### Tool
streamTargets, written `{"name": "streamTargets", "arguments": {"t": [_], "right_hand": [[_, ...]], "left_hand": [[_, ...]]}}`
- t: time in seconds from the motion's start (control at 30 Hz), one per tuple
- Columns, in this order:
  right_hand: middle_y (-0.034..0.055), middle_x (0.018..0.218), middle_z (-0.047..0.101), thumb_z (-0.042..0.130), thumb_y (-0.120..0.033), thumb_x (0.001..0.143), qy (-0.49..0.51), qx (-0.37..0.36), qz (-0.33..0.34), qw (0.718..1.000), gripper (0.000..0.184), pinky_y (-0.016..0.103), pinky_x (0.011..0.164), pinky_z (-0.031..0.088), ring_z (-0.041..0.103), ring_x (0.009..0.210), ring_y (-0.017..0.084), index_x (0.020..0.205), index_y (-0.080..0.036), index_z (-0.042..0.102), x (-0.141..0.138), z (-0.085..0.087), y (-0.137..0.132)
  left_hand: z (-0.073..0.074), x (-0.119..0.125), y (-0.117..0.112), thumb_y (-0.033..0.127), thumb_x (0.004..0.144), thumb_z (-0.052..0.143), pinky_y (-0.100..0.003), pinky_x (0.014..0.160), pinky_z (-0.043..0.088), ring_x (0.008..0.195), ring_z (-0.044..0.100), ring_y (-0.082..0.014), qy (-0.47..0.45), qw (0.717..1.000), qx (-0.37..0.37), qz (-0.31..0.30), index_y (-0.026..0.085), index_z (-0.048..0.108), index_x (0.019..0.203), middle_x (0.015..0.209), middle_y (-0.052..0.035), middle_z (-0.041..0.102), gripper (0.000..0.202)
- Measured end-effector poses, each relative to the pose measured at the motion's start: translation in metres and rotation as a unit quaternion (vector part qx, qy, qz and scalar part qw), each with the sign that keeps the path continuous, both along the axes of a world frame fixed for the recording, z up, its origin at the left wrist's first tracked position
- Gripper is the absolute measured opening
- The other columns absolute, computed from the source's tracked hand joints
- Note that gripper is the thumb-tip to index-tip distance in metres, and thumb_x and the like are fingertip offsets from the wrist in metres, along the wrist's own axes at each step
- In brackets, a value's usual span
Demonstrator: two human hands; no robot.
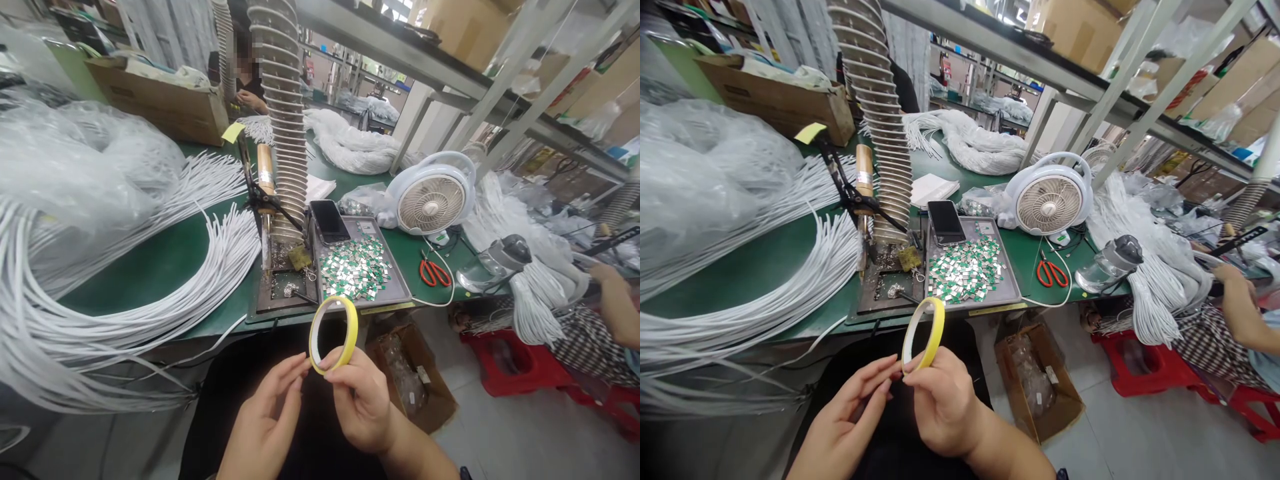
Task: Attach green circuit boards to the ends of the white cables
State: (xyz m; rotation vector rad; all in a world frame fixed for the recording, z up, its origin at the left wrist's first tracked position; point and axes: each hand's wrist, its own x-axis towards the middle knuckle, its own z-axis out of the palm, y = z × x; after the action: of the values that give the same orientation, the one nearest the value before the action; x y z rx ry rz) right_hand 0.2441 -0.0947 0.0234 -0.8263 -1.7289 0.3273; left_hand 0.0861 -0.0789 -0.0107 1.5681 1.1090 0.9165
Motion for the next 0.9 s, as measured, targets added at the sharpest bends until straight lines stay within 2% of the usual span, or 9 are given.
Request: {"name": "streamTargets", "arguments": {"t": [0.17,0.27,0.33,0.47,0.53,0.63,0.73,0.8,0.9], "right_hand": [[0.0126,0.099,0.051,0.041,0.009,0.067,-0.027,0.028,0.005,0.999,0.043,0.032,0.076,0.05,0.052,0.092,0.016,0.105,-0.011,0.045,0.002,-0.009,-0.004],[0.012,0.098,0.051,0.042,0.004,0.064,-0.07,0.051,-0.006,0.996,0.041,0.032,0.076,0.05,0.053,0.093,0.017,0.101,-0.013,0.044,0.004,-0.011,-0.006],[0.0117,0.097,0.053,0.043,0.0,0.063,-0.113,0.069,-0.002,0.991,0.038,0.033,0.077,0.05,0.054,0.094,0.019,0.098,-0.013,0.043,0.007,-0.011,-0.007],[0.0132,0.098,0.06,0.043,-0.009,0.073,-0.222,0.085,0.021,0.971,0.017,0.034,0.079,0.049,0.054,0.103,0.023,0.09,-0.01,0.047,0.016,-0.013,-0.007],[0.0116,0.111,0.058,0.042,-0.012,0.079,-0.279,0.068,0.027,0.957,0.017,0.035,0.084,0.047,0.05,0.11,0.023,0.093,-0.008,0.05,0.021,-0.017,-0.007],[0.002,0.126,0.05,0.04,-0.007,0.076,-0.329,0.007,0.042,0.943,0.013,0.036,0.09,0.043,0.045,0.117,0.021,0.085,-0.011,0.048,0.026,-0.022,-0.008],[-0.0004,0.121,0.054,0.038,-0.003,0.068,-0.297,-0.03,0.082,0.951,0.009,0.037,0.09,0.043,0.046,0.116,0.02,0.07,-0.011,0.035,0.027,-0.023,-0.01],[0.0029,0.109,0.059,0.039,-0.002,0.066,-0.237,-0.033,0.085,0.967,0.012,0.036,0.087,0.045,0.05,0.11,0.019,0.072,-0.012,0.037,0.025,-0.02,-0.01],[0.0064,0.095,0.06,0.038,0.001,0.069,-0.127,-0.065,0.052,0.988,0.027,0.032,0.081,0.048,0.055,0.094,0.016,0.09,-0.014,0.048,0.017,-0.017,-0.011]], "left_hand": [[0.007,0.002,-0.003,0.049,0.079,0.055,-0.015,0.083,0.046,0.096,0.058,-0.012,-0.102,0.979,-0.167,0.052,0.013,0.045,0.124,0.125,-0.0115,0.05,0.059],[0.009,0.002,-0.001,0.046,0.07,0.068,-0.014,0.083,0.044,0.092,0.055,-0.0111,-0.201,0.931,-0.3,0.06,0.017,0.038,0.132,0.118,-0.0088,0.054,0.075],[0.012,0.001,0.002,0.041,0.069,0.07,-0.013,0.078,0.044,0.085,0.054,-0.0083,-0.27,0.893,-0.355,0.063,0.02,0.037,0.132,0.109,-0.0061,0.057,0.074],[0.026,-0.001,0.011,0.029,0.057,0.079,-0.018,0.071,0.048,0.08,0.054,-0.0108,-0.374,0.815,-0.428,0.112,0.018,0.042,0.126,0.095,-0.0079,0.06,0.079],[0.032,-0.001,0.015,0.025,0.048,0.083,-0.018,0.069,0.049,0.078,0.057,-0.0117,-0.382,0.796,-0.444,0.152,0.017,0.046,0.122,0.091,-0.008,0.061,0.083],[0.034,0.0,0.017,0.026,0.048,0.083,-0.015,0.064,0.048,0.07,0.057,-0.0094,-0.357,0.8,-0.447,0.179,0.017,0.049,0.114,0.087,-0.0064,0.061,0.075],[0.027,0.001,0.016,0.032,0.054,0.08,-0.016,0.061,0.047,0.068,0.057,-0.0095,-0.322,0.824,-0.44,0.152,0.017,0.045,0.109,0.083,-0.0042,0.06,0.066],[0.019,-0.001,0.014,0.034,0.057,0.078,-0.017,0.064,0.048,0.071,0.057,-0.0102,-0.304,0.847,-0.413,0.139,0.018,0.042,0.106,0.084,-0.0031,0.06,0.062],[0.009,-0.003,0.013,0.035,0.059,0.077,-0.014,0.071,0.047,0.081,0.056,-0.0091,-0.272,0.884,-0.352,0.144,0.018,0.043,0.103,0.089,-0.001,0.058,0.058]]}}
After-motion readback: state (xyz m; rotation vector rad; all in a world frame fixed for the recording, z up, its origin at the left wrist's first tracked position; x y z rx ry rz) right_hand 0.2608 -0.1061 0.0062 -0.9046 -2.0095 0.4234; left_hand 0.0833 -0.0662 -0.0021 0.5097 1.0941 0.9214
